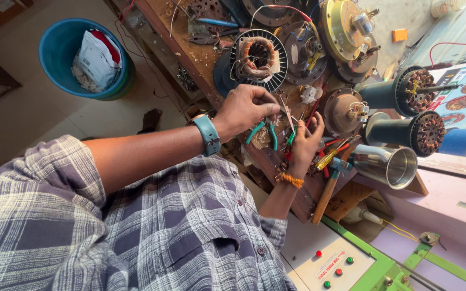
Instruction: The person strips insulation from wires using pliers, twists the exposed ends, and connects them to a motor component on a cluttered workbench. They briefly test the connection against a green machine before returning to the bench to continue wiring.
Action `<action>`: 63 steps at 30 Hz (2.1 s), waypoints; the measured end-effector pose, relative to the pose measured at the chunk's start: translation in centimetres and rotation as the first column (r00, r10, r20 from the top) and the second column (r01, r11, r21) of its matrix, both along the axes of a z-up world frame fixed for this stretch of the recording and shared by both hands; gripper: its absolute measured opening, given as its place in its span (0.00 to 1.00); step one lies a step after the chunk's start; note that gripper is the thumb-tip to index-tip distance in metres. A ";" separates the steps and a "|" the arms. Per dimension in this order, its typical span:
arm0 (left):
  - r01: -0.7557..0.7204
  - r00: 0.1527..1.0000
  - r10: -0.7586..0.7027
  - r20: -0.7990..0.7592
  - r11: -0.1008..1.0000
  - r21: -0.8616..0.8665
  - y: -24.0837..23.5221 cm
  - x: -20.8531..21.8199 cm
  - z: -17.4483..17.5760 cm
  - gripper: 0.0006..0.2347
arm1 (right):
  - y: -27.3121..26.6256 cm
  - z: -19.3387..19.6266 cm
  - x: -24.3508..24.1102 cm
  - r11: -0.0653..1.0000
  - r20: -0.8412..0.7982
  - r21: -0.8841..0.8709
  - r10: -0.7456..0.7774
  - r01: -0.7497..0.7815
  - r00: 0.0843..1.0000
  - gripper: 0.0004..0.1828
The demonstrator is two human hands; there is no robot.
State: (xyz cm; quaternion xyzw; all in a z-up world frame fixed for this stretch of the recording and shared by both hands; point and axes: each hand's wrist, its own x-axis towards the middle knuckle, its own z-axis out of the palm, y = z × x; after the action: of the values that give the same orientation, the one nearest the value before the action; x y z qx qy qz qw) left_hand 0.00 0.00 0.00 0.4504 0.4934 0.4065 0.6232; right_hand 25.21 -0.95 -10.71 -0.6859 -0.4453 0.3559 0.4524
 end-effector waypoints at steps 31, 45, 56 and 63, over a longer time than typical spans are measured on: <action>0.683 0.682 -0.040 -0.730 0.392 0.616 -0.7 -3.5 2.3 0.07 | -8.4 8.2 -9.6 0.950 -0.393 0.235 0.285 -0.205 0.874 0.07; 0.740 0.567 -0.138 -0.812 0.517 0.429 -0.4 -2.8 2.7 0.09 | -8.5 7.1 -8.4 0.974 -0.406 0.220 0.136 -0.048 0.904 0.06; 0.720 0.683 -0.148 -0.715 0.296 0.627 2.0 -4.4 4.3 0.09 | -8.5 8.4 -7.1 0.975 -0.349 0.158 -0.095 0.158 0.932 0.07; 0.811 0.547 -0.219 -0.808 0.376 0.448 2.9 -5.1 6.2 0.08 | -8.4 8.0 -7.4 0.949 -0.319 0.289 -0.030 0.127 0.947 0.09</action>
State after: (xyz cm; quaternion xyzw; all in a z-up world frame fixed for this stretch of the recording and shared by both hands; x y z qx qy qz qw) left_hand -5.11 2.86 6.16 0.9217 0.2494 0.1661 0.2465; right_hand 17.83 -9.32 -2.74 -0.5602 -0.3903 0.3675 0.6315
